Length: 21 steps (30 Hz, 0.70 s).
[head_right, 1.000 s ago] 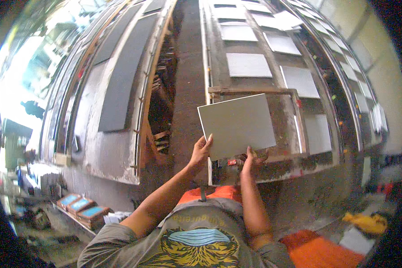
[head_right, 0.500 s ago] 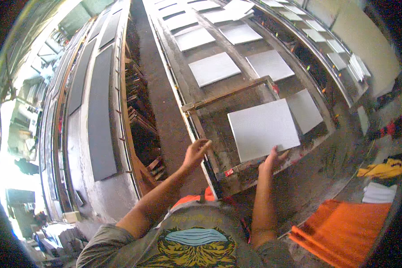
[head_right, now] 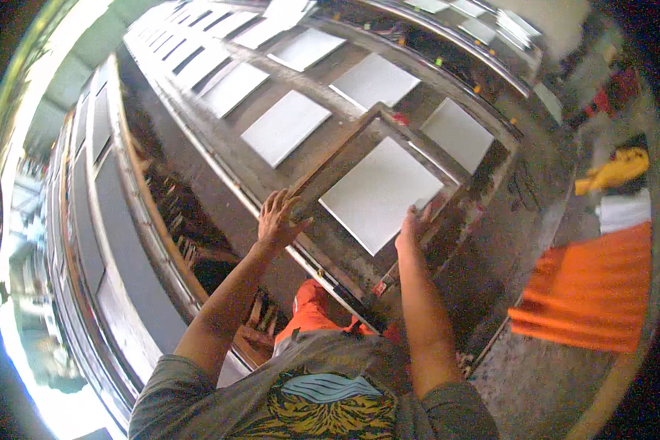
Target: The person repeatedly places white square tiles into a wooden frame, removes the frame, and stacks the tiles on a nearby rack. The process is repeated multiple times with consistent hand movements and placement.
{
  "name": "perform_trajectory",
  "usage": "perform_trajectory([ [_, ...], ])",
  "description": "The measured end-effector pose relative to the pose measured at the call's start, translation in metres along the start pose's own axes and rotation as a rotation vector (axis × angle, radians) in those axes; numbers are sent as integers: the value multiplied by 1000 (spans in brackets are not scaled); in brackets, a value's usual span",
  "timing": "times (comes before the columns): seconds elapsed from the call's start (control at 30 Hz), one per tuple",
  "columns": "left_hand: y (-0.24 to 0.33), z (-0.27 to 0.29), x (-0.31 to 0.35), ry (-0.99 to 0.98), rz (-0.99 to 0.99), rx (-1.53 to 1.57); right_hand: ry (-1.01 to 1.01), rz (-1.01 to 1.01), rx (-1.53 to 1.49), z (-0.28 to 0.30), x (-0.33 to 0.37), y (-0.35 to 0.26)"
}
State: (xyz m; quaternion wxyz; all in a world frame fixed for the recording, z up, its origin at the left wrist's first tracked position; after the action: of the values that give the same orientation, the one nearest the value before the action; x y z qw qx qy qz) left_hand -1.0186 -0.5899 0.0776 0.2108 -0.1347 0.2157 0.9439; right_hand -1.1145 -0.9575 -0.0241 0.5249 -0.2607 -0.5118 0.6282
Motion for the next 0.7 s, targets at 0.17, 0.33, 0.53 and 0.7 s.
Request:
perform_trajectory([
  [0.17, -26, -44, -26, -157, -166, 78, 113, -86, -36, 7, 15, -11],
  [0.33, -22, -61, -40, -209, -325, 135, 246, -78, -80, 3, 0, 19],
  [0.53, -26, -61, -39, -219, -425, 140, 315, -75, -164, -16, 1, 53],
  [0.7, -22, -53, -36, -281, -392, 60, 313, -202, -178, -17, 9, 34],
])
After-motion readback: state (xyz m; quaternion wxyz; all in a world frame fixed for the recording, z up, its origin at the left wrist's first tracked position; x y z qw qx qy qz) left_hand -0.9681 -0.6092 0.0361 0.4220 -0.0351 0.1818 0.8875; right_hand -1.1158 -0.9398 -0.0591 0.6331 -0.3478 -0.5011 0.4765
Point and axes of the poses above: each hand's wrist, its own x-axis away from the middle knuckle, its own z-axis out of the back of the hand, y = z × x, the point moved 7 cm from there along -x, towards the middle knuckle, and after that the axes turned 10 degrees about y, right-handed, at the moved point
